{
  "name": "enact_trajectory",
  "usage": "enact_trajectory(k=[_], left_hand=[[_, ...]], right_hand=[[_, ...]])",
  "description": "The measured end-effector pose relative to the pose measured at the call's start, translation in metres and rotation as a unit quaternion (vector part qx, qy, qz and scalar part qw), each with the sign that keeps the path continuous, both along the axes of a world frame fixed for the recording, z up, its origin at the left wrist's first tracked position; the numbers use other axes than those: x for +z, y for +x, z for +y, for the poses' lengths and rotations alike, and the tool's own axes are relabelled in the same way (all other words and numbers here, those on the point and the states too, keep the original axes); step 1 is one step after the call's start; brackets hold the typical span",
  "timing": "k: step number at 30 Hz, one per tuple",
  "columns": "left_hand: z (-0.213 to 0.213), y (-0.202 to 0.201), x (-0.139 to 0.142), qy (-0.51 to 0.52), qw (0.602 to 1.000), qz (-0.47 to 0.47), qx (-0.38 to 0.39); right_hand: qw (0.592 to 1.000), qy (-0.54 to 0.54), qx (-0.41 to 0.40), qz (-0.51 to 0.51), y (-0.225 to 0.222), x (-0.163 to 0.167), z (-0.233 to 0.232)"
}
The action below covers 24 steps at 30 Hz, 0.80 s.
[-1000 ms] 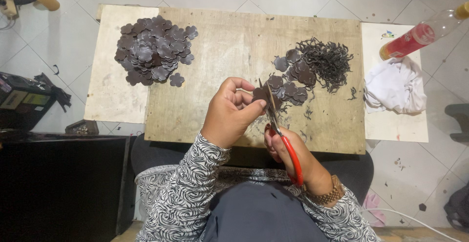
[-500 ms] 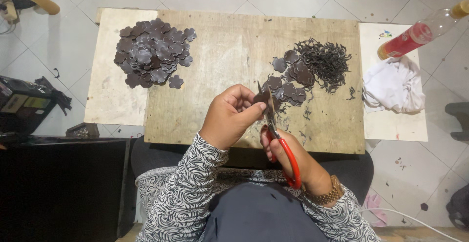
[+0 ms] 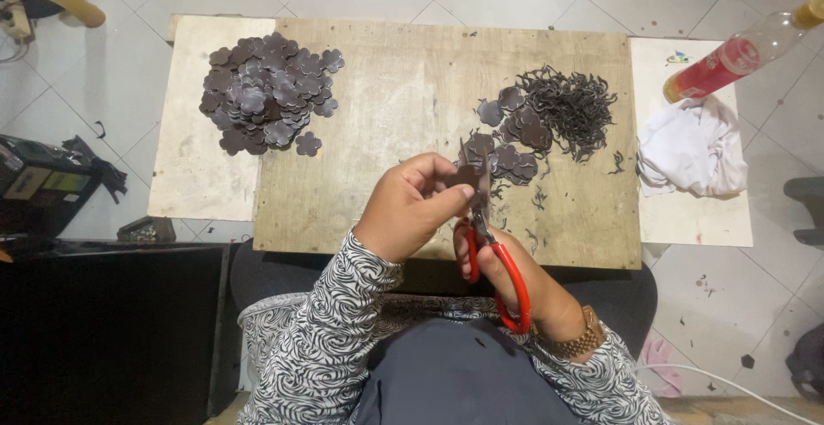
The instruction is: The person sits at a workbench and uses red-handled scissors to trim excess material from the edges of dark flower-shaped pieces, one at a time, placing trimmed pieces in a pile and cut scraps in a separate pile. They occasionally gather pieces from the table and continue trimming throughout the episode.
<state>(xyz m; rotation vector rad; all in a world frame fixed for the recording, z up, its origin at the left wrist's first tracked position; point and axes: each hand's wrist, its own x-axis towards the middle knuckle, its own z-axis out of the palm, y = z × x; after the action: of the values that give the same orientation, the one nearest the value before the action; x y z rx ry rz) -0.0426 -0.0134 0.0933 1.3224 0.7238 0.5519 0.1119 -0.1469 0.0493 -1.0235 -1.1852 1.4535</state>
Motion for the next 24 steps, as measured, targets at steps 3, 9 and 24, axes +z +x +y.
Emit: enact_trajectory(k=[3, 9, 24], left_hand=[[-0.0006, 0.0004, -0.0010, -0.048, 0.998, -0.042, -0.022], [-0.0005, 0.0019, -0.0036, -0.085, 0.992, -0.089, -0.010], [-0.0006, 0.0027, -0.0041, -0.030, 0.997, -0.063, -0.011]], right_hand=[[1.000, -0.005, -0.002, 0.016, 0.0002, 0.0007, 0.0000], [0.998, -0.026, 0.011, 0.056, 0.0058, 0.0017, -0.0036], [0.999, 0.005, 0.018, 0.035, 0.0061, 0.0080, 0.0003]])
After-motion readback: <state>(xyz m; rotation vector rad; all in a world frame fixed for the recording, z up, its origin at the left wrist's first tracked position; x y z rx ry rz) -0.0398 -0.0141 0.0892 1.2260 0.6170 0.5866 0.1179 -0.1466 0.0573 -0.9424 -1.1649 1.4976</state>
